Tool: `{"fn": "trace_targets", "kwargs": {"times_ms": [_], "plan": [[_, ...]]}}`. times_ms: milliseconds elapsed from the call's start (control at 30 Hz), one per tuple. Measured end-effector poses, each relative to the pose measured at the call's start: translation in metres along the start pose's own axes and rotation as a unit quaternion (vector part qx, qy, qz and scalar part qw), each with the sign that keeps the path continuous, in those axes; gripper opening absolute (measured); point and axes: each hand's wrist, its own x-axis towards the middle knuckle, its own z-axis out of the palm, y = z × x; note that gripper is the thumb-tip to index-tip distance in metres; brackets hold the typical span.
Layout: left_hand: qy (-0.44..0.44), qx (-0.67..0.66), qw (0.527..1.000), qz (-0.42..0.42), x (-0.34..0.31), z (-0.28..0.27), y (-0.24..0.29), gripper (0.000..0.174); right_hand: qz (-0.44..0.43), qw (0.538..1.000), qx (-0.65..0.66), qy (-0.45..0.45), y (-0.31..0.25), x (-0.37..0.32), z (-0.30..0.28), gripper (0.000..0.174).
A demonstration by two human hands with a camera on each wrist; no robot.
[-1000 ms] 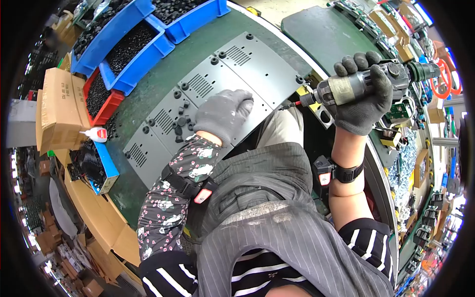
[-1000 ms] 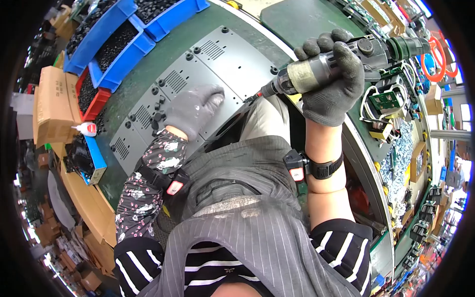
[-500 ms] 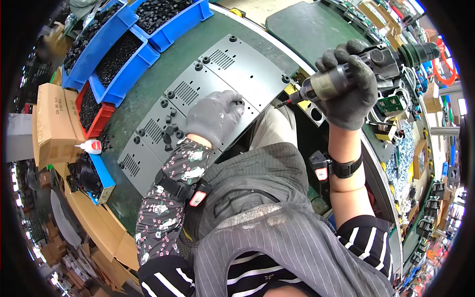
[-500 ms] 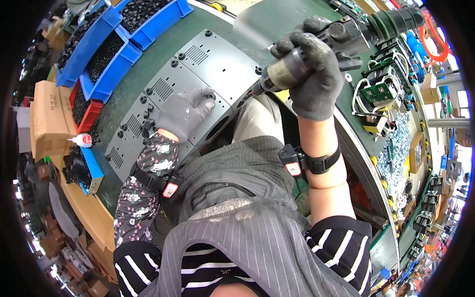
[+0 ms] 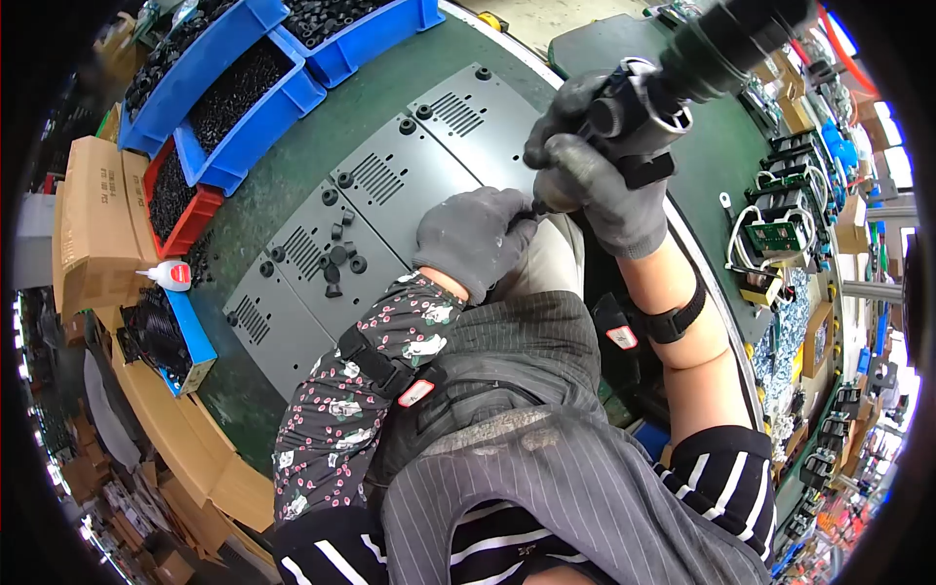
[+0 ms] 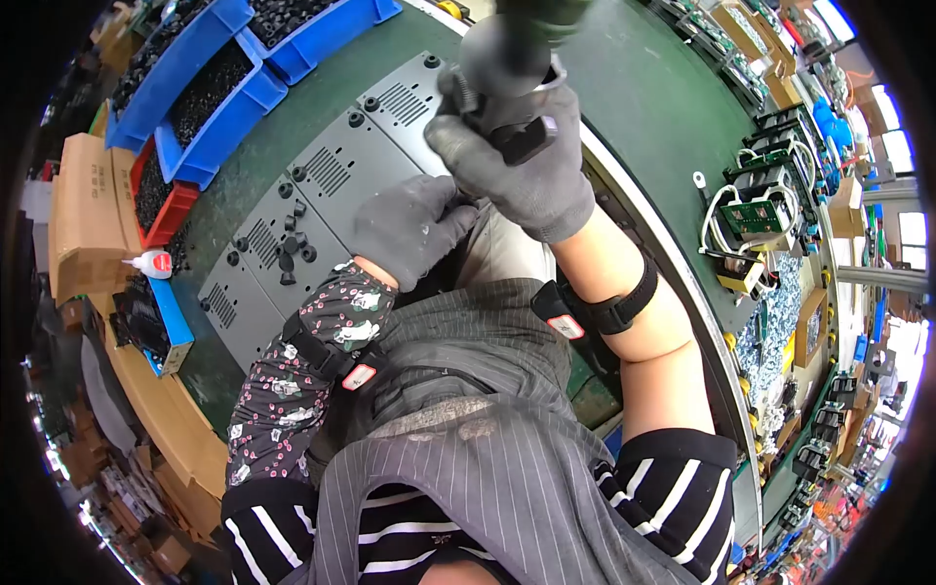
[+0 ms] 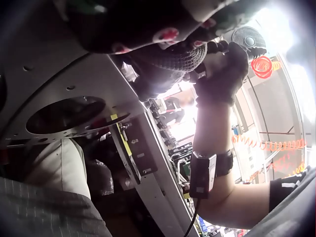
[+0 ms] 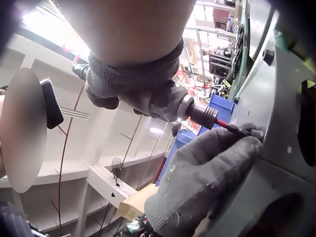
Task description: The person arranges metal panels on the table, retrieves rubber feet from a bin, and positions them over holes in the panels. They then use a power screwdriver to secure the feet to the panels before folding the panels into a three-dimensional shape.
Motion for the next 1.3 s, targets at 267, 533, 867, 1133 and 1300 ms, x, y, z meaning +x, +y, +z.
{"fn": "trace_targets", "kwargs": {"times_ms": [267, 533, 867, 1133, 1300], "plan": [[0.011, -0.017, 1.000, -0.008, 0.002, 0.004, -0.002, 0.030, 0.043, 0.997, -0.036, -0.048, 0.006, 0.008, -0.004, 0.022], [0.021, -0.149, 0.980, -0.129, -0.005, -0.017, -0.008, 0.032, -0.028, 0.998, 0.047, -0.044, -0.015, 0.008, -0.003, 0.029], [-0.011, -0.798, 0.563, -0.216, -0.071, -0.029, -0.058, 0.032, -0.048, 0.943, 0.318, -0.081, -0.025, -0.016, 0.016, 0.037], [0.011, -0.806, 0.563, -0.184, -0.090, -0.030, -0.056, 0.031, -0.032, 0.936, 0.345, -0.066, -0.020, -0.015, 0.050, 0.033], [-0.047, -0.873, 0.465, -0.141, -0.099, -0.021, -0.062, 0.028, -0.038, 0.944, 0.319, -0.073, -0.019, -0.016, 0.062, 0.034]]}}
